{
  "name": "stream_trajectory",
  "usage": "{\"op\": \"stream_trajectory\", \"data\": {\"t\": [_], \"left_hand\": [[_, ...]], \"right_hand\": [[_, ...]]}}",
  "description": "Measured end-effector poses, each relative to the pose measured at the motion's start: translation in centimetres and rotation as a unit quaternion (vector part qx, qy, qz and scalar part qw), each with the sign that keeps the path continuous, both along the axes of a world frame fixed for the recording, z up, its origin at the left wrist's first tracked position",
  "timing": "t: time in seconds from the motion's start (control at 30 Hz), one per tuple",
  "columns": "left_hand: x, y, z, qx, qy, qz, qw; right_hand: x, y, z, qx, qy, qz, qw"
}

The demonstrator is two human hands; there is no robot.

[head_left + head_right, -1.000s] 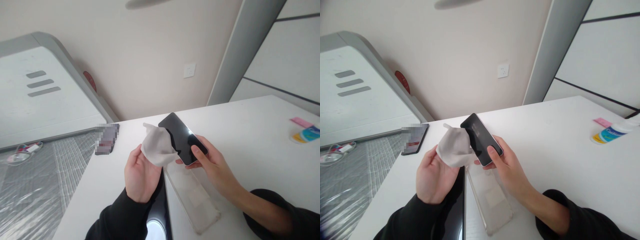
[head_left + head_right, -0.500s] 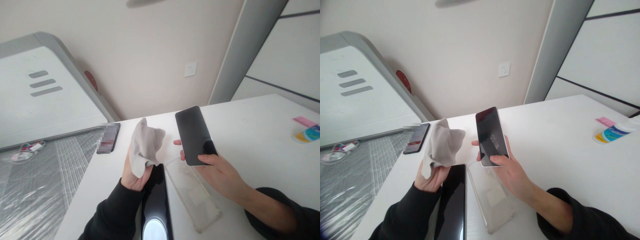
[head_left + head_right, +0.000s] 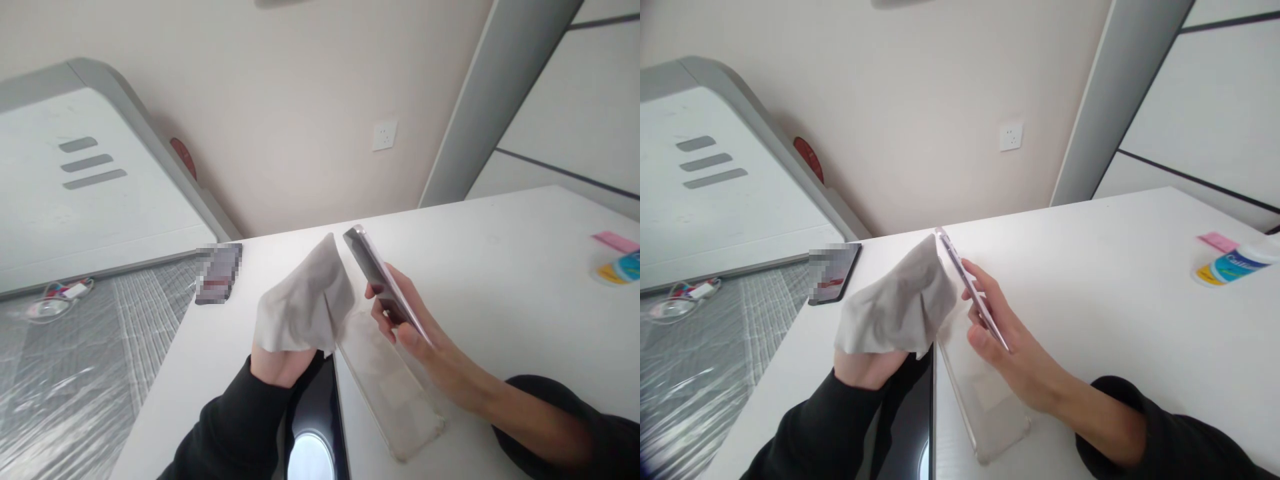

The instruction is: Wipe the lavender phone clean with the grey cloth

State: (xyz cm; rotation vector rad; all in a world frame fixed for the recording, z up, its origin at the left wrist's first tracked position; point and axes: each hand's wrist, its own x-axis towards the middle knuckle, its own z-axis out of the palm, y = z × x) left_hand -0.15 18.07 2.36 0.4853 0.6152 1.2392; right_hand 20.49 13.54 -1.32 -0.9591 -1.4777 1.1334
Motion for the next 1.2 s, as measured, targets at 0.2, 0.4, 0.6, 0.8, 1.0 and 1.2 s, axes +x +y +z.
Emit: {"op": "stream_trajectory", "data": {"t": [0.2, 0.4, 0.6, 0.8, 1.0, 1.2], "left_hand": [[2.1, -1.0, 1.6, -0.04, 0.009, -0.051, 0.998], [2.5, -1.2, 2.0, -0.102, -0.019, -0.112, 0.988], [2.0, -0.8, 2.9, -0.102, -0.042, -0.103, 0.989], [2.3, -1.7, 1.8, -0.102, -0.048, -0.128, 0.985], [2.7, -2.3, 1.1, -0.079, -0.07, -0.198, 0.975], [3.5, -3.1, 0.8, -0.087, -0.037, -0.196, 0.976]], "right_hand": [[-0.3, 0.2, -0.5, 0.143, -0.357, -0.066, 0.921], [0.5, 0.6, 0.5, 0.24, -0.482, -0.107, 0.836], [0.4, 0.1, 1.0, 0.264, -0.468, -0.107, 0.837], [-0.1, -0.3, 0.1, 0.233, -0.464, -0.115, 0.847], [-0.1, 0.0, -0.1, 0.262, -0.406, -0.125, 0.866], [-0.5, -0.2, 0.3, 0.297, -0.356, -0.069, 0.883]]}}
